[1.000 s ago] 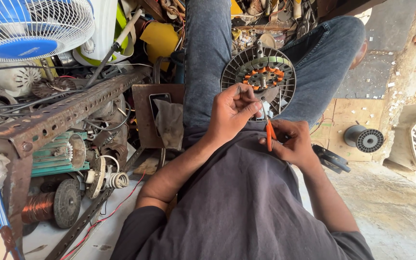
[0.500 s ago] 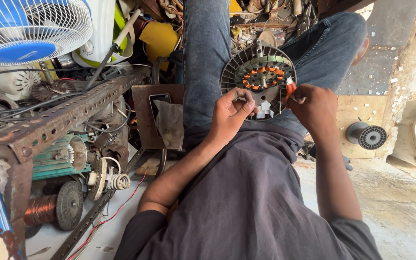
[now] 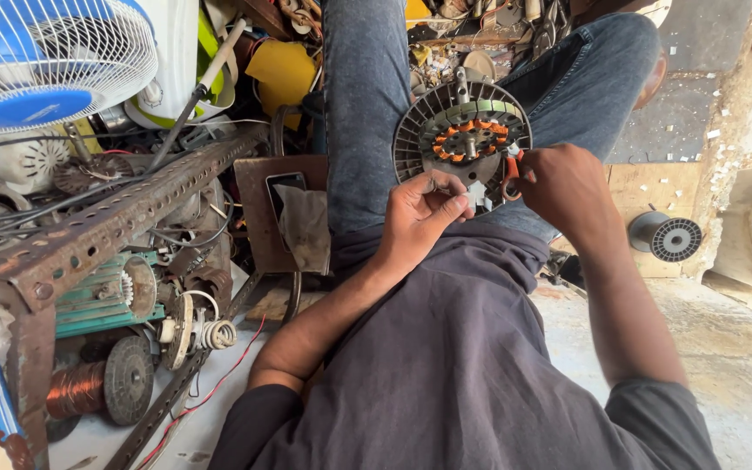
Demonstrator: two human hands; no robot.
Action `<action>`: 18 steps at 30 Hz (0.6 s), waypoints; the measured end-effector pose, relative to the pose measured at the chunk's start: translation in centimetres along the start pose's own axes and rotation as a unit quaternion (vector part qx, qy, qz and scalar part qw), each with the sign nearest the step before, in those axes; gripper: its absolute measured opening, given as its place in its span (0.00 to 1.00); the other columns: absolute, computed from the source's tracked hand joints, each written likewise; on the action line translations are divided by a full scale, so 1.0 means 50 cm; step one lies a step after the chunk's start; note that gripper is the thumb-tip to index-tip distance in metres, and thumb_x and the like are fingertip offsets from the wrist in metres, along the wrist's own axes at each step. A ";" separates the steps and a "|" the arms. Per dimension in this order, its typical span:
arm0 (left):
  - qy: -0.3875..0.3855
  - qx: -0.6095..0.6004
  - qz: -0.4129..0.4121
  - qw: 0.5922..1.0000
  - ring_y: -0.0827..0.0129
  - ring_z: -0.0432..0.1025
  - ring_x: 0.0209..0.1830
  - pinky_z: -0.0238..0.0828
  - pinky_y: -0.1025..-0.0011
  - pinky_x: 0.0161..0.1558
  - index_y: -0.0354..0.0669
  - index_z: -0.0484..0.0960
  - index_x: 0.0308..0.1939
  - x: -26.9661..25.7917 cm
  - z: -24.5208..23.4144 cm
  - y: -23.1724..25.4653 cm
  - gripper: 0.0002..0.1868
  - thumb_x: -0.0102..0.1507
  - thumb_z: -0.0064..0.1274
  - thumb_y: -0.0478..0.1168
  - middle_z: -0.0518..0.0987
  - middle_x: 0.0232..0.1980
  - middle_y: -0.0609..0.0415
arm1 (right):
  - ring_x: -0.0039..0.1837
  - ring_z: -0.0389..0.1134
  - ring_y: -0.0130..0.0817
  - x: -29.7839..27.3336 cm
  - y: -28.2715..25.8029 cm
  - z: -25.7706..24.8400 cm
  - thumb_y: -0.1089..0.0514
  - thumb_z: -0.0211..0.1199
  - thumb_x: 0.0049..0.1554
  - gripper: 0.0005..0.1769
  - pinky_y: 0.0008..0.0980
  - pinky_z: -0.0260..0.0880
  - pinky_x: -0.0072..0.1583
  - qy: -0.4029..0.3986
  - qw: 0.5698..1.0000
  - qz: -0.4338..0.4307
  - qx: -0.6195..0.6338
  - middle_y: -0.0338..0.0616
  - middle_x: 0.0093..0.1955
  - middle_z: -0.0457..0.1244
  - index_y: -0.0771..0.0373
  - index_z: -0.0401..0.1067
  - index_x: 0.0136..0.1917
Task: The person removes a motor rotor from a blue winding machine and sits on the floor to work on it. They use scissors to cut insulation from the copper windings and then wrap the exposed wire ends with white tape.
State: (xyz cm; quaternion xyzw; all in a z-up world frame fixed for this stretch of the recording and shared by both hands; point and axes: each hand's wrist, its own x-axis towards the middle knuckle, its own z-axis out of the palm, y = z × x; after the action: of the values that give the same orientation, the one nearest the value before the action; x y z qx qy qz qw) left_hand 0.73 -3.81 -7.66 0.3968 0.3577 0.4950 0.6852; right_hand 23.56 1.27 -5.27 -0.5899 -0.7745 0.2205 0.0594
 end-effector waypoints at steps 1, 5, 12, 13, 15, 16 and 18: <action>-0.005 -0.002 -0.003 1.000 0.77 0.78 0.40 0.77 0.77 0.46 0.35 0.81 0.45 0.001 0.001 0.003 0.03 0.69 0.57 0.32 0.82 0.40 0.55 | 0.42 0.71 0.46 -0.016 -0.005 -0.002 0.60 0.71 0.55 0.06 0.42 0.71 0.45 0.049 0.998 -0.019 0.038 0.51 0.41 0.70 0.65 0.81 0.46; -0.027 0.002 0.012 1.000 0.78 0.76 0.41 0.75 0.77 0.47 0.34 0.79 0.46 -0.005 0.009 0.016 0.04 0.69 0.58 0.30 0.81 0.42 0.55 | 0.44 0.70 0.31 -0.084 -0.035 0.051 0.65 0.68 0.61 0.06 0.29 0.73 0.47 0.053 0.820 0.041 0.568 0.46 0.46 0.70 0.69 0.77 0.51; -0.030 0.065 0.032 0.997 0.74 0.80 0.42 0.80 0.76 0.47 0.34 0.74 0.45 -0.014 0.046 0.067 0.06 0.68 0.57 0.28 0.81 0.41 0.54 | 0.44 0.71 0.33 -0.108 -0.050 0.128 0.67 0.71 0.58 0.07 0.28 0.72 0.47 0.004 0.535 0.035 0.844 0.49 0.45 0.70 0.71 0.77 0.49; -0.032 0.092 0.042 0.994 0.74 0.81 0.41 0.80 0.76 0.46 0.34 0.74 0.44 -0.016 0.048 0.075 0.06 0.68 0.57 0.28 0.82 0.40 0.53 | 0.44 0.71 0.33 -0.109 -0.049 0.128 0.67 0.72 0.58 0.07 0.28 0.72 0.47 -0.003 0.526 0.026 0.850 0.49 0.45 0.70 0.71 0.77 0.49; -0.029 0.151 0.072 0.985 0.72 0.82 0.40 0.80 0.76 0.44 0.33 0.75 0.43 -0.017 0.053 0.087 0.05 0.68 0.57 0.28 0.82 0.39 0.53 | 0.44 0.71 0.33 -0.114 -0.049 0.122 0.67 0.71 0.58 0.07 0.29 0.73 0.47 0.010 0.569 0.030 0.822 0.49 0.44 0.70 0.72 0.77 0.49; -0.025 0.182 0.091 0.979 0.72 0.82 0.40 0.81 0.76 0.44 0.33 0.76 0.42 -0.018 0.055 0.091 0.05 0.67 0.58 0.28 0.82 0.38 0.52 | 0.44 0.71 0.33 -0.116 -0.050 0.118 0.67 0.71 0.58 0.07 0.29 0.73 0.48 0.016 0.589 0.033 0.807 0.49 0.44 0.70 0.72 0.77 0.49; -0.024 0.232 0.124 0.965 0.71 0.82 0.39 0.81 0.76 0.43 0.33 0.76 0.40 -0.018 0.057 0.096 0.05 0.66 0.59 0.29 0.82 0.38 0.52 | 0.45 0.71 0.31 -0.119 -0.054 0.109 0.66 0.70 0.59 0.06 0.28 0.73 0.48 0.025 0.634 0.015 0.773 0.48 0.44 0.70 0.72 0.76 0.49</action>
State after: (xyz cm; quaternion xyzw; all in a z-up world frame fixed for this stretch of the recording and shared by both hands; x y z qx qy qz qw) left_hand 1.11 -4.26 -2.06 0.5976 0.3942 0.4700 0.5163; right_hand 21.02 -6.37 -8.02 -0.3457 -0.3105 0.7240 0.5098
